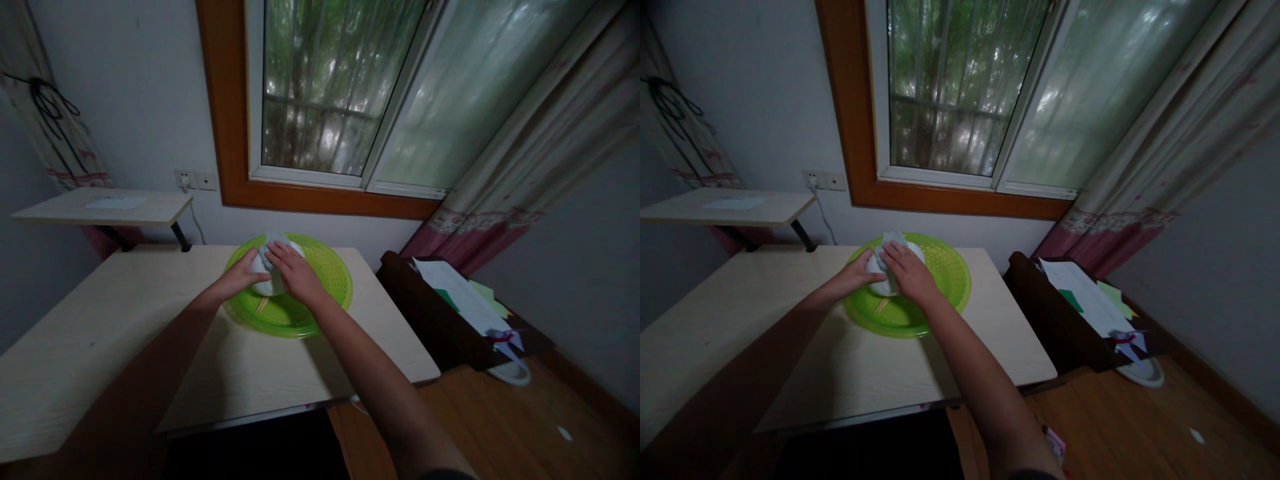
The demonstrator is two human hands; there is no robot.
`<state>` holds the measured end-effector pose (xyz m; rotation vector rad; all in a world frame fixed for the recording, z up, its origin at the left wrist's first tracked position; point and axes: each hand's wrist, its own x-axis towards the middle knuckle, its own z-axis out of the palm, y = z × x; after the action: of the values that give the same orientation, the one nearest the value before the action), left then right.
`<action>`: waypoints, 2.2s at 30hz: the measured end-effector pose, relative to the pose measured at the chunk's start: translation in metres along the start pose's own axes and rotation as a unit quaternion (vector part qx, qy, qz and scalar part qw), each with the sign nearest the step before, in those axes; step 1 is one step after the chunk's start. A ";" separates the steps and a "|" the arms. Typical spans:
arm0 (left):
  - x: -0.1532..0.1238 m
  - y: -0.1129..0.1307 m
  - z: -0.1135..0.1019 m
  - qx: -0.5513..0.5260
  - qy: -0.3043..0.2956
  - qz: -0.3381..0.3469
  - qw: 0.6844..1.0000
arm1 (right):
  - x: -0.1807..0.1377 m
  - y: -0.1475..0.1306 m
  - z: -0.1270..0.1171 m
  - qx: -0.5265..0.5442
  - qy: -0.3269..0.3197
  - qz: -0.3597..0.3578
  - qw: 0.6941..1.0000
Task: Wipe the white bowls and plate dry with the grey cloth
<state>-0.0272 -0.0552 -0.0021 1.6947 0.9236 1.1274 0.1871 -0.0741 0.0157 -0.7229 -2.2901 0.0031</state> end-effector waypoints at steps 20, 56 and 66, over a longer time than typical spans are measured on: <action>-0.002 0.003 -0.003 -0.040 0.074 -0.031 0.996 | -0.012 0.037 0.012 0.037 0.127 0.259 0.957; 0.002 -0.007 0.000 -0.110 0.018 -0.016 0.994 | 0.000 0.003 0.009 -0.020 0.015 0.014 1.000; 0.001 -0.008 -0.005 -0.055 0.031 -0.034 0.997 | -0.014 0.039 0.009 0.034 0.150 0.241 0.958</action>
<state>-0.0323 -0.0500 -0.0086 1.5365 0.9325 1.1700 0.2090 -0.0462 -0.0086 -1.1446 -1.7732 0.1845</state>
